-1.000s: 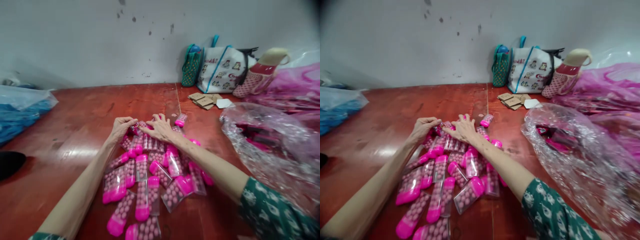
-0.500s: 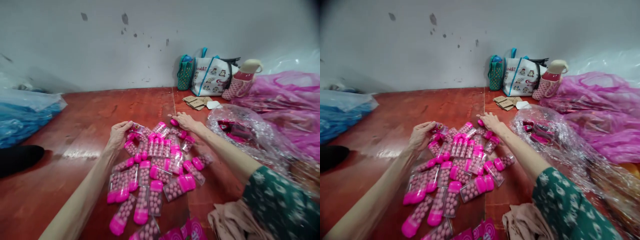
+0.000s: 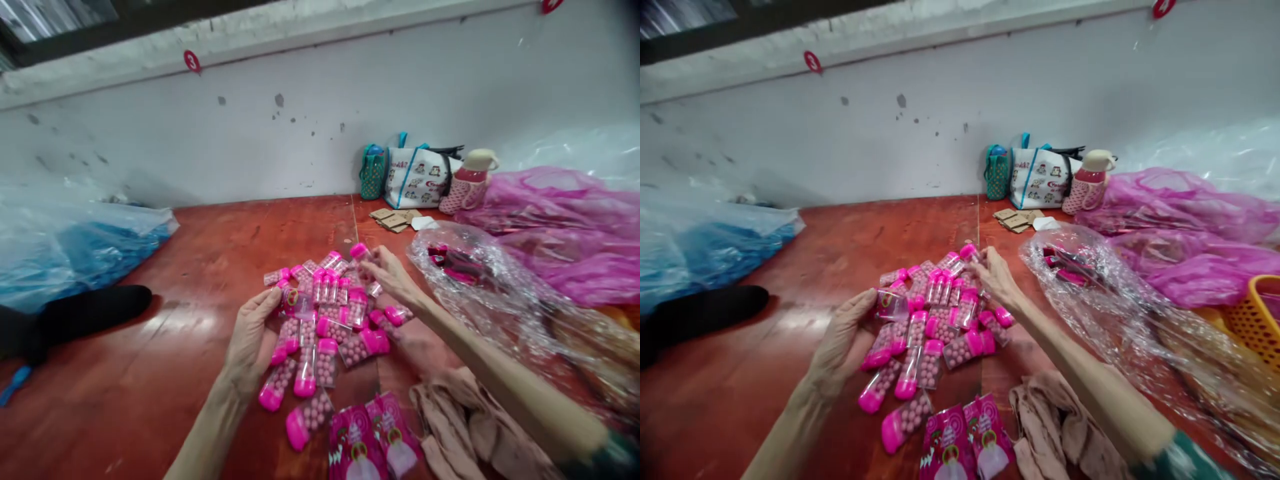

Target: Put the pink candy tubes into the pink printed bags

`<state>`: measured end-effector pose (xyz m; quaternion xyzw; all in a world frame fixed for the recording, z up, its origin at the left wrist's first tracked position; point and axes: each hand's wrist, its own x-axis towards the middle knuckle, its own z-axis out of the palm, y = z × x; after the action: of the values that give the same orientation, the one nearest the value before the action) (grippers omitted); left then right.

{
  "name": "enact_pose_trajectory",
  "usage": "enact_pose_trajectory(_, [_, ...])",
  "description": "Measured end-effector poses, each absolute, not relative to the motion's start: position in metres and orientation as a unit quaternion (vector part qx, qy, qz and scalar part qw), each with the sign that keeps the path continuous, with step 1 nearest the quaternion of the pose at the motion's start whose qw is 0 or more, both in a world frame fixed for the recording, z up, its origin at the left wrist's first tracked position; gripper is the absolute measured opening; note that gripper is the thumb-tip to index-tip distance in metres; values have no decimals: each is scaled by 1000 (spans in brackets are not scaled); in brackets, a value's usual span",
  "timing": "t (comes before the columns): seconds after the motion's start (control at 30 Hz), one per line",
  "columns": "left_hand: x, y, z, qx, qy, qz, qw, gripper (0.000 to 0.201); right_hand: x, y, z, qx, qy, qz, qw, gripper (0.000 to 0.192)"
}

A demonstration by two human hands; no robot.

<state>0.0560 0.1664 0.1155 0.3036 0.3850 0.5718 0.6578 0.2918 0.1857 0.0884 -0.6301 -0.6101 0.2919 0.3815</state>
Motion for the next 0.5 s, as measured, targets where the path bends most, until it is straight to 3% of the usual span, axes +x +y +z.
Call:
enact_pose_trajectory(0.17, [59,127,109,259,373,588,669,15,238,81,113,-531,-600,423,424,19])
enact_pose_trajectory(0.23, [64,114,106,246,369,590,674,17,219,50,115,-491,-540,482,485,18])
enact_pose_trajectory(0.5, [73,73,104,243,367,590,677,21,205,-2,111,-581,-515,402,485,11])
